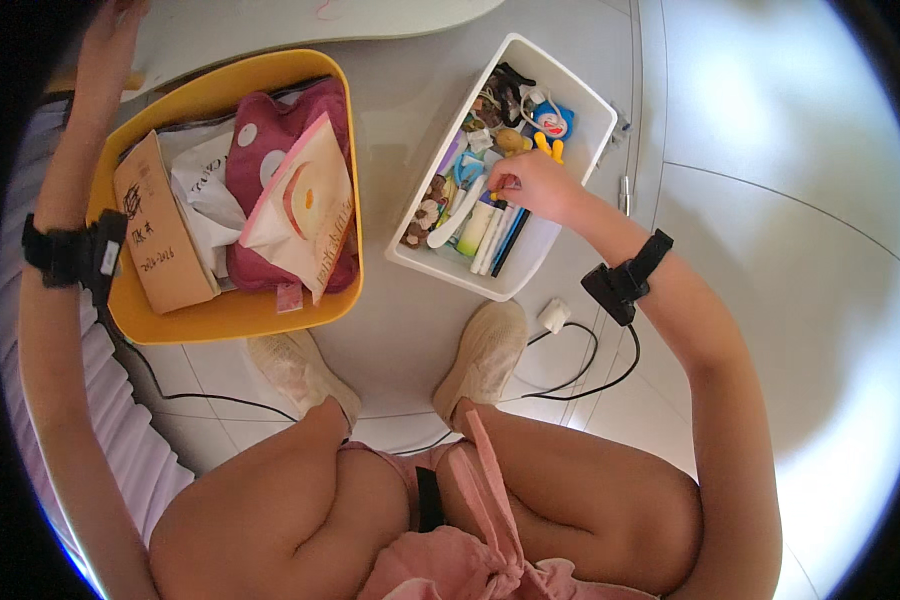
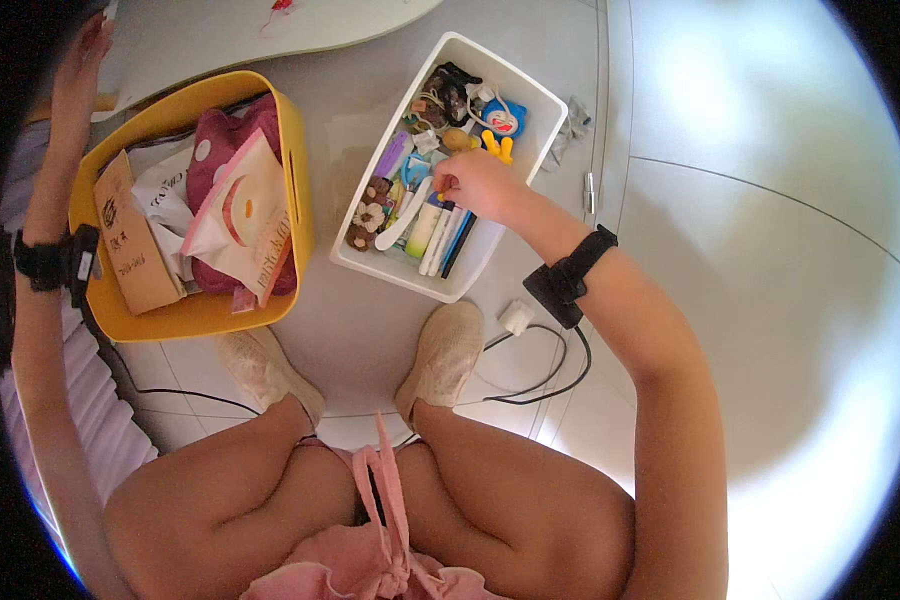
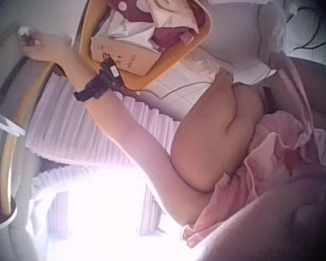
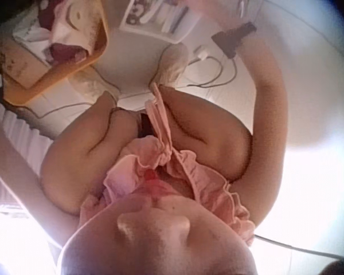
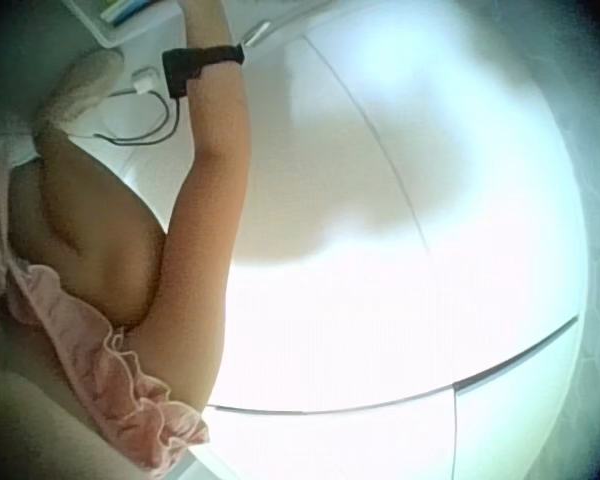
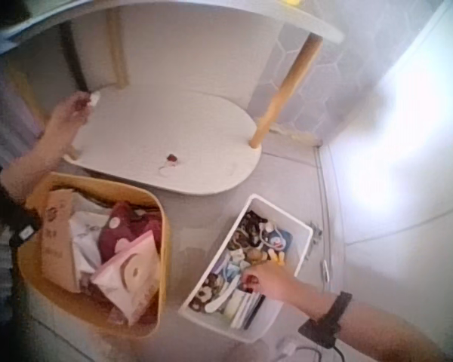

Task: The person picks up several small toys and stationery items from a low table and places them into a white bin. They then tuck a yellow storage bin and the white bin under the table and use a cloth to wipe the floor surface.

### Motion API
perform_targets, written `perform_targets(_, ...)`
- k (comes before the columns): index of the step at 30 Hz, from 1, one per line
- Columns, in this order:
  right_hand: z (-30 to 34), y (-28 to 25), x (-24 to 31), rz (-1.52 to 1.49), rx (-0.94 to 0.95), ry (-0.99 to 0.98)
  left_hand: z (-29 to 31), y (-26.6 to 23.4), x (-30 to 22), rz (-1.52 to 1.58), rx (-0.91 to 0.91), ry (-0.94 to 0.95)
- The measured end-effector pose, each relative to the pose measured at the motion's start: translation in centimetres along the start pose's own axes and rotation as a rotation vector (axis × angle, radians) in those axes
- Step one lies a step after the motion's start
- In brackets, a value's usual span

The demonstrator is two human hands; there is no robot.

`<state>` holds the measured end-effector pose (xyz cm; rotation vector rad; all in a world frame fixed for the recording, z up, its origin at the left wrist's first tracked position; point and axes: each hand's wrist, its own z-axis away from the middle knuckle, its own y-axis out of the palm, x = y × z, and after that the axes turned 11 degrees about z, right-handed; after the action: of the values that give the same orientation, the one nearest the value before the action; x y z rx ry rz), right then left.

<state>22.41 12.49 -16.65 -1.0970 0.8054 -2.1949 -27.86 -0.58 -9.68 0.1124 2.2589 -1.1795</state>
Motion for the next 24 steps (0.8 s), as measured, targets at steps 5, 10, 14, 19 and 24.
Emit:
perform_targets(5, 0.1, 0.7, -0.6, 0.065, -0.056, -0.119, 4.8, -0.3, -8.7, 0.442, 0.085, -0.31)
perform_targets(10, 0.9, -1.6, 1.0, 0.221, -0.22, -0.175, 7.5, 1.0, -17.6, 0.702, 0.498, -0.043)
perform_targets(14, 1.0, -6.0, 5.7, -0.588, -0.315, -0.026, 8.1, 1.2, -22.9, 0.748, 0.748, 0.022)
perform_targets(19, 1.1, -8.9, 11.1, -0.995, -0.128, -0.287, 7.6, 3.1, -25.3, 0.731, 0.72, 0.13)
perform_targets(24, 1.0, -8.8, 11.7, -1.059, -0.186, 0.006, 8.1, 4.1, -25.2, 0.732, 0.736, -0.007)
